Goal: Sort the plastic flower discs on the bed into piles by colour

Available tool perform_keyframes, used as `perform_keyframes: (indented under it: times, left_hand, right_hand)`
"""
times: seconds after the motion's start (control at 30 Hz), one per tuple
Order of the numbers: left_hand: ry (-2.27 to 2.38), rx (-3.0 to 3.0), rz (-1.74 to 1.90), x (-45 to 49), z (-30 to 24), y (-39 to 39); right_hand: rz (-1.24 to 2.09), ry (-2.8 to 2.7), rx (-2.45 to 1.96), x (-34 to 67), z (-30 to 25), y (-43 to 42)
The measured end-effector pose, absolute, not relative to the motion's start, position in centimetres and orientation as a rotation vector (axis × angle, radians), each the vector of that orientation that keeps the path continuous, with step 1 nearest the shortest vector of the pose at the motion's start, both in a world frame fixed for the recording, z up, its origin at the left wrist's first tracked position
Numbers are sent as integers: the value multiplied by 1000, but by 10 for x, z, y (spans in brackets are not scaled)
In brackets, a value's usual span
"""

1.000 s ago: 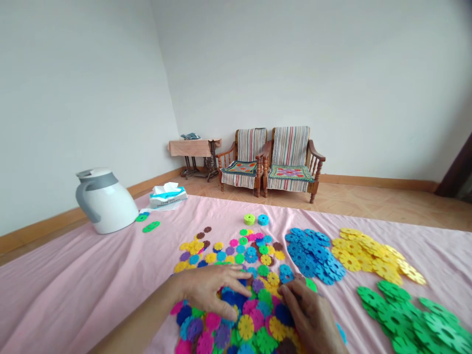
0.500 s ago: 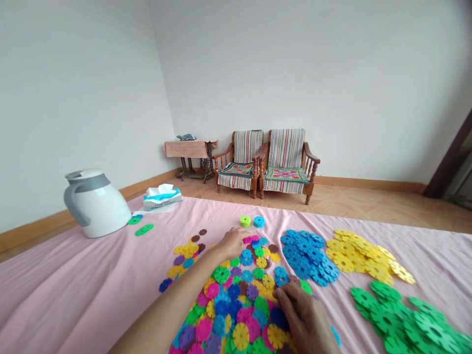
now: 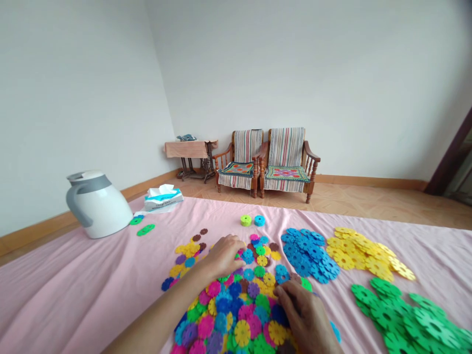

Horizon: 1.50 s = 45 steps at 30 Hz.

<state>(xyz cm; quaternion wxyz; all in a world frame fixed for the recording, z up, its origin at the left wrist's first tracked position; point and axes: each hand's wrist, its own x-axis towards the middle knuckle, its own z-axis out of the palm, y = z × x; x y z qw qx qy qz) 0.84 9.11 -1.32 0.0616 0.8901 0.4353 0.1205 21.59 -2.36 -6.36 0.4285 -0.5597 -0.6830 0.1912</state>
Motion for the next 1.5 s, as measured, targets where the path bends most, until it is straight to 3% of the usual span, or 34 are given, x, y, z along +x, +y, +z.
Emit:
perform_keyframes:
  times: [0.93,1.1,1.27,1.5]
  left_hand:
    - [1203,2473,303,22,-16,101]
    - [1086,2460,394,18,-2,85]
    - [1128,2179,720,22,-1,91]
    - [1080,1966,811,89,-21,122]
  right_hand:
    - [505,-1685,-1358,215,-72,-21]
    - [489,-1686,-1344,214,-72,-21]
    - [464,-1677,-1340,214,-70,-22]
    - [405,-1771,-1296,215,-65,-23]
